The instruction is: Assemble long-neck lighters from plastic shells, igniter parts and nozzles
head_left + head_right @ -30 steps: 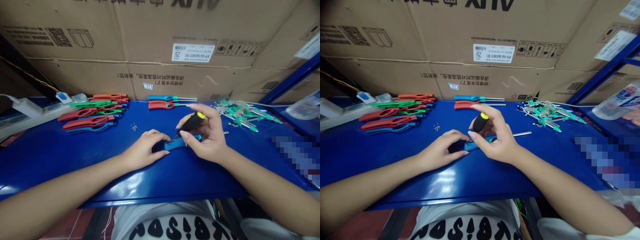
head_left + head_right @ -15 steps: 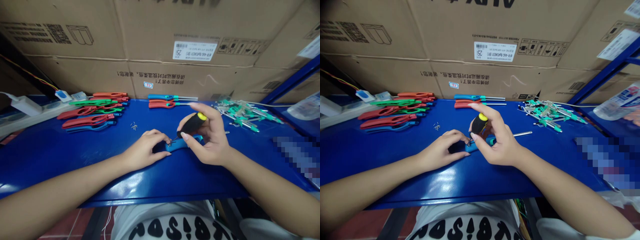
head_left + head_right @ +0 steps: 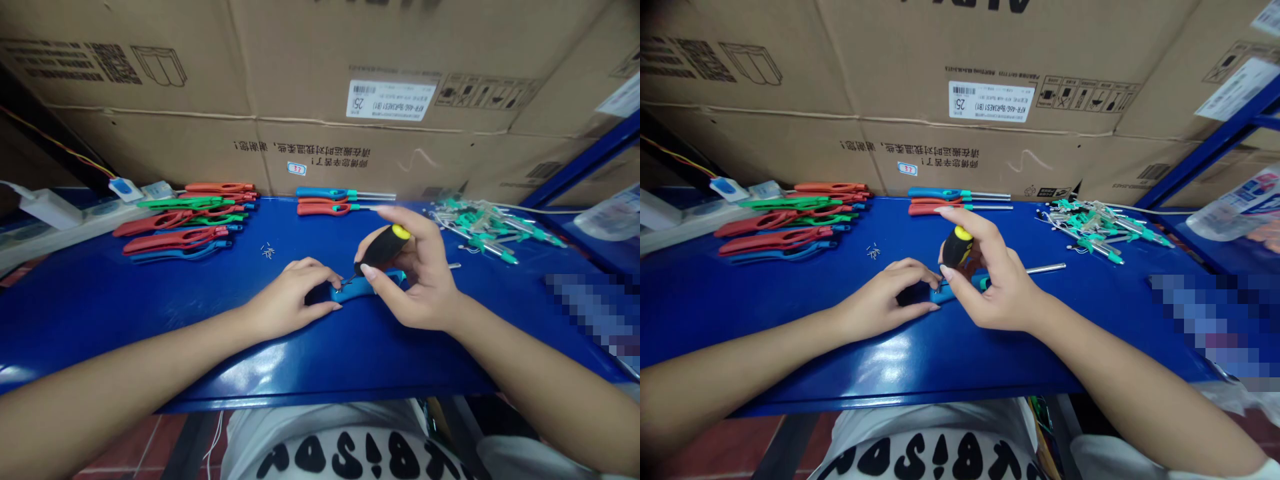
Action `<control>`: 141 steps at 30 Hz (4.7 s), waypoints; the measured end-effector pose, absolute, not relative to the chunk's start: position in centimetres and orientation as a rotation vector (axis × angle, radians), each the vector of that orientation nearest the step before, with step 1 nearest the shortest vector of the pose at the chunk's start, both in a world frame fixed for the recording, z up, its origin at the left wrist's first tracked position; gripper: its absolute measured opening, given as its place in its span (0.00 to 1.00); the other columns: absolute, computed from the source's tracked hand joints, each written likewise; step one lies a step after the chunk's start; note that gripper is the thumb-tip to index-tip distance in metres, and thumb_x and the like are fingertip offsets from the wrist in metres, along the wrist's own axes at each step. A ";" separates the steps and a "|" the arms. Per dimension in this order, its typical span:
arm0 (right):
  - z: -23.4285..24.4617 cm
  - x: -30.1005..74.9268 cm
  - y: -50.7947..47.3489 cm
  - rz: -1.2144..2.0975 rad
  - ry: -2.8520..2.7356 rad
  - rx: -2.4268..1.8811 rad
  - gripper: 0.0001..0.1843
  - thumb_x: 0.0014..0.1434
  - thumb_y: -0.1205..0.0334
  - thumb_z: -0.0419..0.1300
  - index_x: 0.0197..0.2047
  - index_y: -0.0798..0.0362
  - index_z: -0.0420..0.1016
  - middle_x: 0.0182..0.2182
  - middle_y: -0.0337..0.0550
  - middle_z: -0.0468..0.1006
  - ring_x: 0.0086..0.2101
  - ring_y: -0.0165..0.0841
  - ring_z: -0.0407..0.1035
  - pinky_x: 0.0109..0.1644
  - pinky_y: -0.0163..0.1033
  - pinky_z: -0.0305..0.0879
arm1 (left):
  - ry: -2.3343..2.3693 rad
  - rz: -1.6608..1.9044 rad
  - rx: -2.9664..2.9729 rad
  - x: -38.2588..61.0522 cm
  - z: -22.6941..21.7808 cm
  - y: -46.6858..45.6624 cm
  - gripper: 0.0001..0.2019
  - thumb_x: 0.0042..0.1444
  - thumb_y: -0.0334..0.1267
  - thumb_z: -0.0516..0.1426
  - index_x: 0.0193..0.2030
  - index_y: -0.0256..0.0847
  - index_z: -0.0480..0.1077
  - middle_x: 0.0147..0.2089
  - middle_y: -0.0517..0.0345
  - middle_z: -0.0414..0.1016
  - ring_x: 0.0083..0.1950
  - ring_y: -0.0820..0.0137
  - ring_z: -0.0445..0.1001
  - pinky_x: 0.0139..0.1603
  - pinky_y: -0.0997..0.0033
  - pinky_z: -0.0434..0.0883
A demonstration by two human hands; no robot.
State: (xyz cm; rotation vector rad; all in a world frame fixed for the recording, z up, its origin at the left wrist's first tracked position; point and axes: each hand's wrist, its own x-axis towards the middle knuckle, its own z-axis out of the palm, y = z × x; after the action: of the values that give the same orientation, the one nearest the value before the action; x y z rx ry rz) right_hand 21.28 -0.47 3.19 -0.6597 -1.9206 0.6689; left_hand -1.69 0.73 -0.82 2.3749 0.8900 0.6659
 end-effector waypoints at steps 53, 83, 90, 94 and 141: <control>6.0 21.5 1.1 -0.196 -2.126 -0.676 0.15 0.68 0.53 0.60 0.54 0.48 0.77 0.40 0.44 0.83 0.37 0.36 0.77 0.43 0.41 0.75 | 0.843 0.703 2.419 -1.7 -1.3 0.9 0.10 0.63 0.41 0.63 0.48 0.44 0.70 0.51 0.58 0.78 0.55 0.63 0.73 0.59 0.59 0.66; 5.1 20.6 0.7 0.066 -2.215 -0.726 0.31 0.70 0.58 0.55 0.73 0.45 0.54 0.62 0.49 0.74 0.48 0.38 0.77 0.46 0.42 0.78 | 0.841 0.701 2.411 -1.6 -1.1 0.9 0.10 0.62 0.39 0.63 0.48 0.44 0.69 0.50 0.59 0.77 0.54 0.64 0.73 0.58 0.60 0.66; 5.0 20.7 1.2 0.231 -2.149 -0.721 0.27 0.71 0.60 0.53 0.72 0.46 0.59 0.60 0.49 0.75 0.45 0.35 0.78 0.43 0.40 0.79 | 0.838 0.687 2.412 -1.6 -1.1 0.9 0.10 0.63 0.40 0.63 0.49 0.44 0.70 0.51 0.58 0.77 0.55 0.63 0.73 0.59 0.59 0.66; 5.0 20.9 1.3 0.253 -2.127 -0.704 0.26 0.68 0.58 0.59 0.67 0.45 0.65 0.58 0.47 0.77 0.41 0.35 0.79 0.38 0.39 0.79 | 0.843 0.679 2.417 -1.7 -1.1 0.9 0.11 0.63 0.41 0.63 0.49 0.44 0.70 0.51 0.57 0.77 0.55 0.62 0.73 0.59 0.58 0.66; 5.2 21.2 1.7 0.163 -2.002 -0.714 0.17 0.69 0.54 0.58 0.59 0.48 0.75 0.46 0.44 0.83 0.28 0.29 0.74 0.36 0.38 0.75 | 0.835 0.671 2.410 -1.7 -0.9 0.9 0.10 0.64 0.41 0.62 0.50 0.44 0.72 0.52 0.55 0.78 0.56 0.62 0.73 0.59 0.57 0.67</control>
State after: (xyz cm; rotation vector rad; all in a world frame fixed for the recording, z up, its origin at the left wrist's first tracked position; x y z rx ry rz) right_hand 21.17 1.66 5.18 -0.7136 -2.0025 0.1635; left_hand -1.70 0.86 -0.86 2.4097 0.8352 0.6706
